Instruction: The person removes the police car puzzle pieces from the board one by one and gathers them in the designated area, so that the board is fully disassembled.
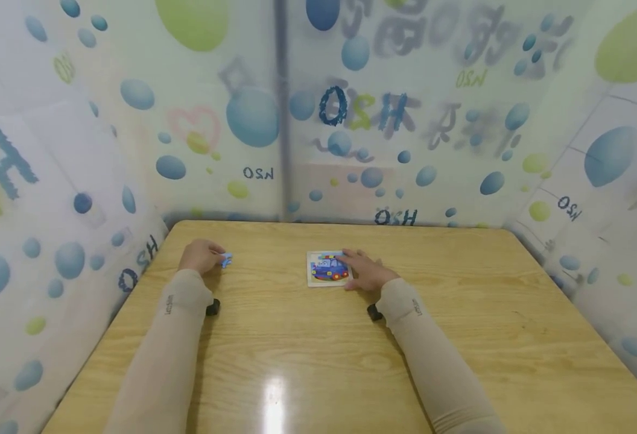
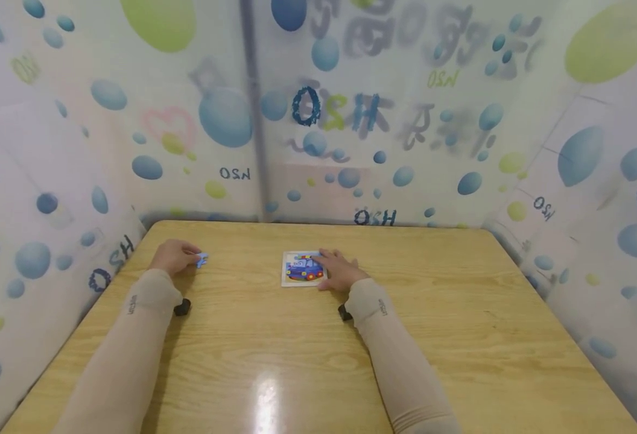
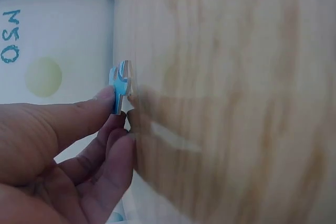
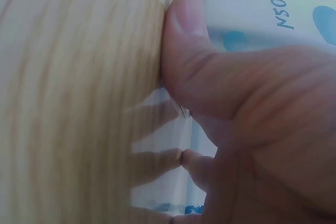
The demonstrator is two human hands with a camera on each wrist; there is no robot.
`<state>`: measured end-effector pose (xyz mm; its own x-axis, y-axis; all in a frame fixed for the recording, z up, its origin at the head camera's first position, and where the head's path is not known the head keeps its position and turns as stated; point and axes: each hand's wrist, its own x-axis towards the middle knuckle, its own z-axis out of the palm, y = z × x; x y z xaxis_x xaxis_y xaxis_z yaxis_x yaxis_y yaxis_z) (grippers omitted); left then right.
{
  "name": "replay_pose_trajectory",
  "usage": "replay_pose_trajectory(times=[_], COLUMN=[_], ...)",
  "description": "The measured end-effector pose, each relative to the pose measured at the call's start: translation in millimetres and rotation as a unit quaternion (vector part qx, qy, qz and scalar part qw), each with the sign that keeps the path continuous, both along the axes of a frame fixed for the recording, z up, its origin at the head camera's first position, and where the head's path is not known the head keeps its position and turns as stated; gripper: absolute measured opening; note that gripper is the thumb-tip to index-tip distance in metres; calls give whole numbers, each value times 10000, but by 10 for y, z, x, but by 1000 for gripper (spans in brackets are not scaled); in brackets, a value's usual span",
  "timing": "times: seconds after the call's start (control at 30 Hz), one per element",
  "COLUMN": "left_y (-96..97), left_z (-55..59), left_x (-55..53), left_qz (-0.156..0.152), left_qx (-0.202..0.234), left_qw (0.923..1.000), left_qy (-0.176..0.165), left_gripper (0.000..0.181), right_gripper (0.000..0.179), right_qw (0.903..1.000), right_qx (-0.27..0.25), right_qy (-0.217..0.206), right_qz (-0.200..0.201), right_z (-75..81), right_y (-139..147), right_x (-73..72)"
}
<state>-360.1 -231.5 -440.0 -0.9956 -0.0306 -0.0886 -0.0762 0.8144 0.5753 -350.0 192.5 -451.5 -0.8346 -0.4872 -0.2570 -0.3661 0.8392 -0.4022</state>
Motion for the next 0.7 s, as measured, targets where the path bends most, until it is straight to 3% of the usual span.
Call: replay_pose_trajectory(times=[0.3, 0.43, 0.57, 0.7], left_y=[40, 34, 23, 6], left_z=[41, 41, 8, -18], left_x=[-67, -58, -57, -50], left_qz=[-126, 8, 204, 208], left_qx=[133, 330, 61, -82], left_qw=[9998, 9994, 9995, 9990], left_qy=[96, 102, 224, 397], left_gripper=[26, 30, 34, 35], right_gripper=[79, 80, 80, 80], right_qw=[10000, 9999, 9999, 9999], right_qx=[-42, -101, -122, -84], right_qy=[31, -38, -63, -46], right_qz=[20, -24, -69, -87], right_z=[12, -11, -28, -31], right_y=[16, 22, 19, 5], right_x=[-1, 2, -9, -14])
